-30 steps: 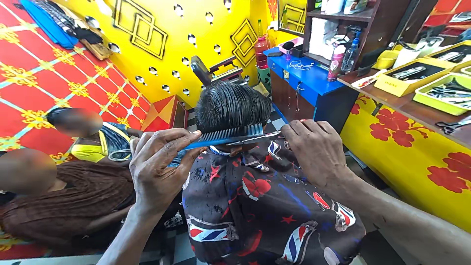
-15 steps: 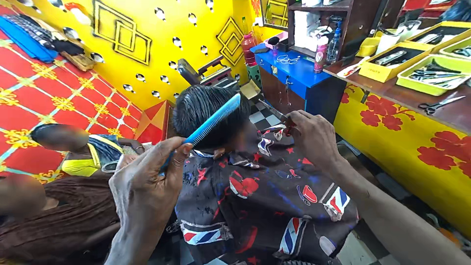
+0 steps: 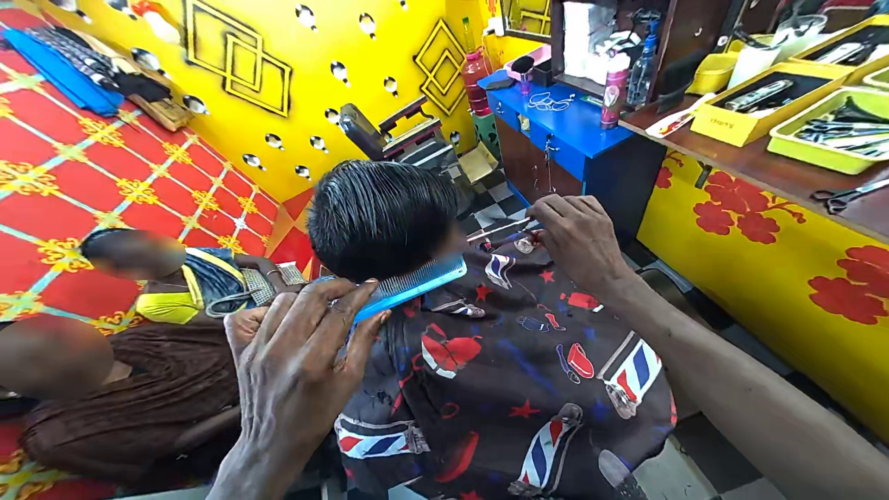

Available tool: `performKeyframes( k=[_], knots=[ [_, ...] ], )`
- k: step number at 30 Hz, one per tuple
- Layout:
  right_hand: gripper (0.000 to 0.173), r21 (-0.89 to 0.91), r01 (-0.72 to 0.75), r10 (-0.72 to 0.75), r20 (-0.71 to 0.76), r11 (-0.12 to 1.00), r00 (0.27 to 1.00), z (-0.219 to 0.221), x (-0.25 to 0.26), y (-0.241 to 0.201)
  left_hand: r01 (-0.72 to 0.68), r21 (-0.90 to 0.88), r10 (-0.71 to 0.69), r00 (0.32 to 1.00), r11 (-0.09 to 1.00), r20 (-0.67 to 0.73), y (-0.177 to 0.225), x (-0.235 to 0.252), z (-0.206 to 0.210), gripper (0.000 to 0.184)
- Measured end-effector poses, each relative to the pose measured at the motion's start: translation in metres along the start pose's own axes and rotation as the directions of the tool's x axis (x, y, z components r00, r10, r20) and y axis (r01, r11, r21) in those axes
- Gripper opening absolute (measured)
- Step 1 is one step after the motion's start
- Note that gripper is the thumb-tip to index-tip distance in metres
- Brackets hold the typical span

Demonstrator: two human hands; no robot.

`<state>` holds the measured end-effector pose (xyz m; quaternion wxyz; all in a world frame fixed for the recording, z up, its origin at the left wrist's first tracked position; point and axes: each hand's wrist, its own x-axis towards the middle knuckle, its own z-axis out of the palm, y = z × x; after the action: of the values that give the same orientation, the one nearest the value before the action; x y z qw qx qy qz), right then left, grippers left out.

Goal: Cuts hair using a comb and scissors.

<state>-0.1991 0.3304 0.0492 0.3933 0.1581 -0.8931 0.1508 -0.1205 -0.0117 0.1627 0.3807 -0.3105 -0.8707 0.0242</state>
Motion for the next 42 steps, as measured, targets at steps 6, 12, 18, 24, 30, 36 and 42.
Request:
performKeyframes(
  k=[6,12,18,24,30,36,42],
  knots=[
    [0.018,-0.008,0.137,-0.137,-0.028,0.991,0.990,0.006,0.028,0.009,-0.008,0.100,0.017,0.996,0.995,-0.089,0.007,0.014,0.001,0.031],
    [0.015,-0.082,0.225,-0.223,0.027,0.971,0.974,0.001,0.047,0.007,-0.008,0.146,0.036,0.981,0.989,-0.189,0.003,0.025,0.007,0.029],
    [0.022,-0.118,0.275,-0.269,0.066,0.954,0.961,-0.004,0.062,-0.008,-0.066,0.161,0.104,0.965,0.985,-0.241,-0.002,0.026,0.014,0.028],
    [0.021,-0.064,0.318,-0.318,0.003,0.946,0.948,-0.011,0.052,0.000,-0.068,0.149,0.104,0.963,0.986,-0.250,-0.003,0.025,0.015,0.027],
    [0.025,-0.132,0.264,-0.258,0.061,0.955,0.964,-0.018,0.057,-0.015,-0.077,0.140,0.111,0.959,0.987,-0.259,-0.005,0.022,0.015,0.027],
    [0.016,-0.058,0.319,-0.322,-0.048,0.946,0.946,-0.023,0.052,-0.008,-0.092,0.067,0.108,0.948,0.994,-0.298,-0.008,0.009,0.018,0.029],
    [0.022,-0.051,0.258,-0.261,-0.051,0.965,0.964,-0.026,0.054,0.015,-0.048,0.075,0.057,0.990,0.996,-0.126,-0.002,0.012,0.018,0.033]
  ],
)
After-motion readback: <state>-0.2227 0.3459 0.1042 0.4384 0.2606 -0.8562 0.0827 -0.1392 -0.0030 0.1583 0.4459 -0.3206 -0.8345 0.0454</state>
